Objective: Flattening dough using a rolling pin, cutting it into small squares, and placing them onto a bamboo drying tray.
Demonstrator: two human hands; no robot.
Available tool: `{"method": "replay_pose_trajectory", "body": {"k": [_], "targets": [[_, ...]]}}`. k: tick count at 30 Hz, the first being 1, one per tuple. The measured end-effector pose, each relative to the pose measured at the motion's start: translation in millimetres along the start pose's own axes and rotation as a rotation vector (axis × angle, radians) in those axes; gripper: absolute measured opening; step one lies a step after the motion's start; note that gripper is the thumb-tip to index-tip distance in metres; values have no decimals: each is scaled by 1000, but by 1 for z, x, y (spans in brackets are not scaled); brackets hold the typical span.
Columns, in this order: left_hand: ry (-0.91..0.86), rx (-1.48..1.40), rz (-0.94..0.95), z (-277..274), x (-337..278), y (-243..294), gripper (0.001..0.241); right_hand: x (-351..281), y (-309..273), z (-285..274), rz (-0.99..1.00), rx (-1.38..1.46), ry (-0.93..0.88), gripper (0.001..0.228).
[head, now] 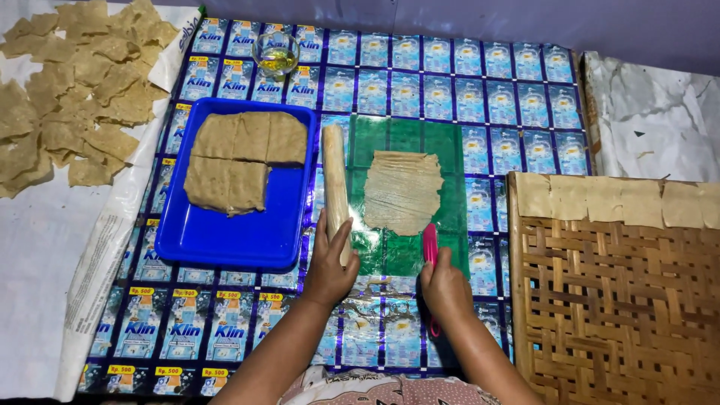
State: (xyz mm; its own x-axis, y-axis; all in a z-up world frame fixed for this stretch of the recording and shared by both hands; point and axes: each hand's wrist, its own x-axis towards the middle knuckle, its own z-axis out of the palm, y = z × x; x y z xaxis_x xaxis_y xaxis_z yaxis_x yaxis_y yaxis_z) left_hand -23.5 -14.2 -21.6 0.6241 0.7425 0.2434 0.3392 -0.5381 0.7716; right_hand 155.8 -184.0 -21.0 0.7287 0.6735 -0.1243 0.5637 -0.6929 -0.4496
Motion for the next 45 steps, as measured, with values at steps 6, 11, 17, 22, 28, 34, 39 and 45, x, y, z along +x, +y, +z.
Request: {"method": "replay_pose_trajectory", "body": {"k": [6,11,17,22,28,34,39,45], "targets": [[-46,30,-52,-6,2,8,61,3,-4,11,-24,-18,-5,31],[-13,45,-11,-3,1,6,60,7,-10,7,-13,-20,-47,30],[-31,41,-35,-4,1,7,59,18,-10,12,4,-27,-47,29],[-28,36,-42,-3,2,6,60,26,-11,12,-14,-25,-29,29],[-15,24,-20,-3,1,4,60,37,-15,10,-1,-46,-44,29],[-13,25,-17,-3,1,5,60,48,-20,7,20,-46,-59,28],[-33,19,-30,-5,2,7,61,57,-25,5,11,-39,-51,29],[-32,11,-23,-4,2,6,61,73,-25,7,8,-51,-38,29]]}}
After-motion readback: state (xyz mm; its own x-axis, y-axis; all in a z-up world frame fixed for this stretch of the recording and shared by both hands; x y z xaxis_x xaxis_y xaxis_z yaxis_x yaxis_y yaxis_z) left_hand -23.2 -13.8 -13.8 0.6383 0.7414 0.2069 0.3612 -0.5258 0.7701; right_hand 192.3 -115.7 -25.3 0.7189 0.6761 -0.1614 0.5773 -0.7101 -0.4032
